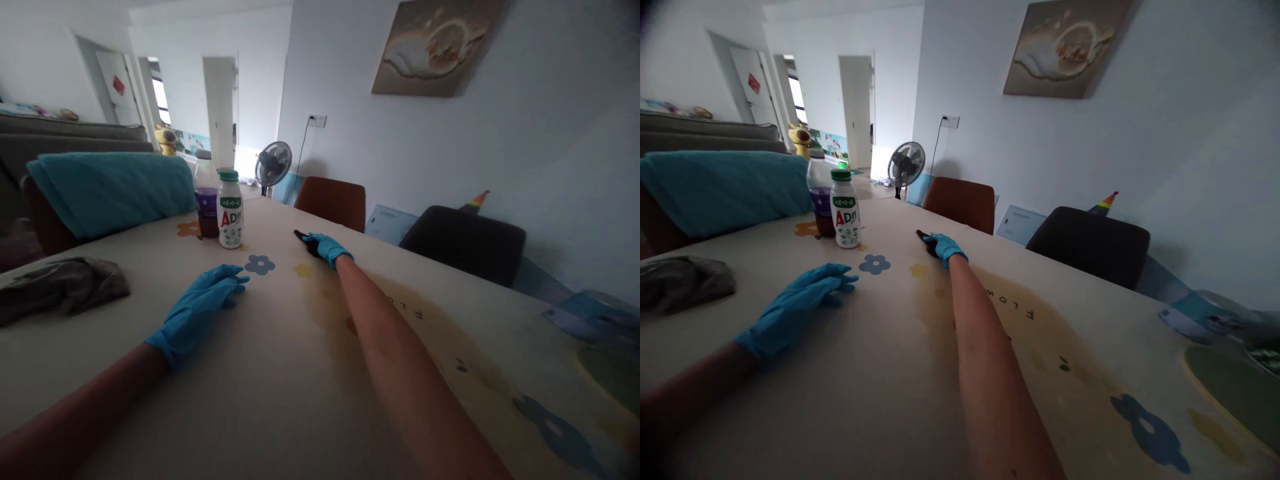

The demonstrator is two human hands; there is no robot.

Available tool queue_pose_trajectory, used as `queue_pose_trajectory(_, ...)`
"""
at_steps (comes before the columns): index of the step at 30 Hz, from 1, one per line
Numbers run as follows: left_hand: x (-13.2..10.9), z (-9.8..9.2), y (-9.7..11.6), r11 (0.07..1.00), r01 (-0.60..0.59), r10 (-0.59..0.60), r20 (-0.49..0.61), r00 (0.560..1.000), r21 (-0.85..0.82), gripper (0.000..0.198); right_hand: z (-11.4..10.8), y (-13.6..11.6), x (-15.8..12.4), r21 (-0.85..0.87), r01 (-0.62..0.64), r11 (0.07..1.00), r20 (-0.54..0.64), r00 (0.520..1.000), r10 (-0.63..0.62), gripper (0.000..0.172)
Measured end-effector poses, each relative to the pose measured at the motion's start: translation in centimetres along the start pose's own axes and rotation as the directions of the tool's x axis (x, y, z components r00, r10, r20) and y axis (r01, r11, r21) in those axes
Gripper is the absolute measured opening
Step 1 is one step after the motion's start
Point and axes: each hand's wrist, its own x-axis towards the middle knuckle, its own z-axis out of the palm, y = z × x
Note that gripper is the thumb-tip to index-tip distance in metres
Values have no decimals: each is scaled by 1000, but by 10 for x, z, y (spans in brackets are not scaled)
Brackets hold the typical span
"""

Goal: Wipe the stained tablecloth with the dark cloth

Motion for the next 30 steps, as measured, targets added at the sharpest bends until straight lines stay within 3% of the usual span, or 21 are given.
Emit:
queue_pose_trajectory(4, 2, 2, -2, 999, -17, 17, 13, 1000, -33, 80, 16, -29, -8, 96, -11, 995, 70, 998, 4, 46)
queue_pose_trajectory(12, 15, -2, -11, 992, -91, 89, -23, 996, -90, 70, 43, -63, -49, 216, 134, 967, 221, 958, -182, 19)
queue_pose_trajectory(16, 22, -6, -11, 986, -91, 89, -16, 996, -140, 58, 47, -64, -85, 224, 193, 955, 284, 925, -254, 29)
queue_pose_trajectory(23, 30, -8, -9, 976, -64, 57, -40, 998, -209, 45, 43, -60, -160, 200, 263, 944, 368, 873, -321, 14)
queue_pose_trajectory(30, 39, -9, -13, 965, -44, 19, -99, 995, -259, 36, 33, -52, -211, 280, 296, 913, 428, 813, -395, 30)
